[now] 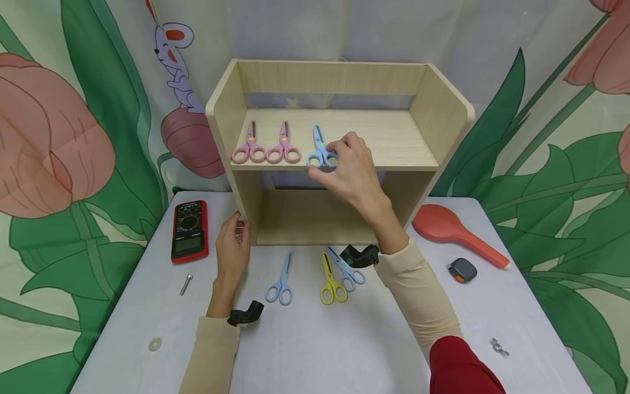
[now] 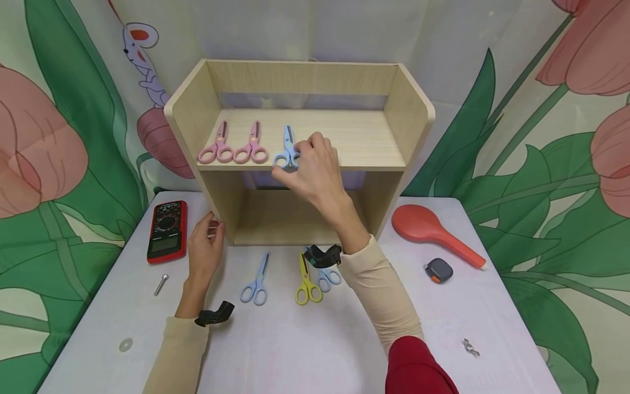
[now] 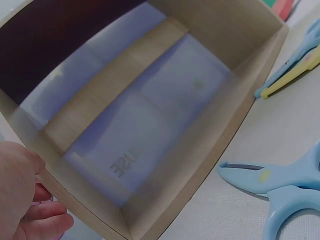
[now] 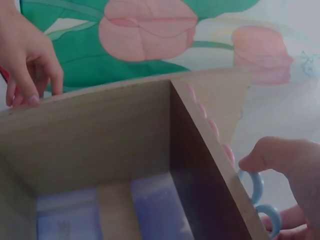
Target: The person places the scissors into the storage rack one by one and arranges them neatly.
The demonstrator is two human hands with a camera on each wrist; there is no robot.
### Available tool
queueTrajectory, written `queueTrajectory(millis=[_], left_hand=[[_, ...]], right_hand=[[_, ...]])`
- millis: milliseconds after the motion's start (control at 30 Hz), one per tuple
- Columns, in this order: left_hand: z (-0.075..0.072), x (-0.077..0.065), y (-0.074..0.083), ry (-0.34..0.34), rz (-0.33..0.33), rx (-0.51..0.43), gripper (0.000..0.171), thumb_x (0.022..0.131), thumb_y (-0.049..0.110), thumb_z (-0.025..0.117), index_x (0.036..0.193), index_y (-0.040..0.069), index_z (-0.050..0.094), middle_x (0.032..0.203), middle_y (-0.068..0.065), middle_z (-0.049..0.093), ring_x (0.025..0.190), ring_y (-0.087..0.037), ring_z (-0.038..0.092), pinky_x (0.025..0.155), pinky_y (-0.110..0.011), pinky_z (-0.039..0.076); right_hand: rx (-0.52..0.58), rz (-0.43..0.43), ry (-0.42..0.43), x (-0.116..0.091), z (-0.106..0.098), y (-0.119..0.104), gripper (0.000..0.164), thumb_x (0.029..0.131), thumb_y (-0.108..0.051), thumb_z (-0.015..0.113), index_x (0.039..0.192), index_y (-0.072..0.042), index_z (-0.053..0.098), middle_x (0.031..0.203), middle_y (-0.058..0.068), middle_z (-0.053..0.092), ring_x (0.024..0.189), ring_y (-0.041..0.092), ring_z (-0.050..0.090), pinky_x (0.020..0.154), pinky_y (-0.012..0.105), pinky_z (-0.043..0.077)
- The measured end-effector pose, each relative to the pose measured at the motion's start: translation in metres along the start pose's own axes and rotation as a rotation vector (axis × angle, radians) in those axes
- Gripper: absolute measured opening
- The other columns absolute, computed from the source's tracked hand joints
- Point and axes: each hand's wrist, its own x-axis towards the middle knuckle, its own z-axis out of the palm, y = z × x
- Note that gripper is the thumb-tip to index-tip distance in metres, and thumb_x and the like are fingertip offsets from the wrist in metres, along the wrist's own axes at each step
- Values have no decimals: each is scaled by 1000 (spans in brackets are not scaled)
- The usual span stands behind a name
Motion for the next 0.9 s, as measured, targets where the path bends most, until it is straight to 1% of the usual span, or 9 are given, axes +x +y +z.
queueTrajectory(millis=[200, 333, 467, 600, 667, 733, 833, 900], left_hand=[[2, 0, -1, 2, 15, 1, 37, 101, 16, 60, 134, 1, 57, 111, -22, 63, 97, -33, 69, 82, -46, 63], [1, 0, -1, -1, 17, 0, 37, 101, 16, 59, 135, 1, 57, 111, -22, 63, 99, -32, 69, 83, -43, 63], [0, 0, -2, -6, 4, -4, 38, 101, 16, 59, 136, 1, 56, 112, -21, 63, 99, -32, 70, 83, -44, 62], [0, -1, -2, -8, -5, -6, 38, 101, 17, 60, 136, 2, 56, 112, -21, 63, 98, -32, 70, 84, -44, 62], [0, -1, -1, -9, -4, -7, 38, 101, 16, 60, 135, 2, 57, 112, -22, 63, 98, -32, 70, 83, -45, 63], [0, -1, -1, -7, -2, -6, 38, 101, 16, 60, 135, 1, 56, 112, -22, 63, 98, -33, 70, 83, -45, 63], [0, 0, 0, -3, 1, -3, 38, 101, 17, 60, 135, 1, 57, 111, -23, 63, 97, -34, 70, 83, -46, 63], [0, 0, 0, -1, 1, 0, 38, 101, 18, 60, 135, 1, 57, 111, -23, 63, 97, -34, 70, 83, -46, 62]], right_hand=[[-38, -3, -61, 8, -2, 1, 64, 87, -51, 67, 128, -2, 66, 120, 15, 54, 108, 30, 47, 98, 46, 40], [-50, -10, -81, 12, -1, 0, 67, 87, -55, 67, 130, -4, 65, 123, 13, 54, 110, 31, 47, 100, 47, 40], [-48, -21, -90, 14, 0, -1, 68, 88, -56, 66, 130, -4, 65, 124, 13, 54, 110, 31, 48, 100, 47, 41], [-42, -24, -78, 13, 1, -1, 71, 86, -58, 67, 133, -4, 63, 125, 14, 53, 110, 31, 47, 100, 46, 40], [-41, -30, -47, 10, 1, -1, 73, 86, -58, 68, 135, -5, 61, 126, 14, 52, 112, 31, 47, 100, 46, 40], [-30, -57, 13, 5, 3, 0, 73, 85, -57, 70, 135, -5, 60, 125, 14, 51, 112, 32, 46, 98, 46, 39], [-15, -152, 152, -7, 7, 1, 68, 84, -51, 73, 131, -3, 62, 122, 15, 53, 107, 33, 46, 89, 46, 39], [0, -232, 250, -16, 11, 2, 63, 83, -45, 76, 126, -1, 64, 118, 17, 55, 100, 34, 46, 82, 46, 38]])
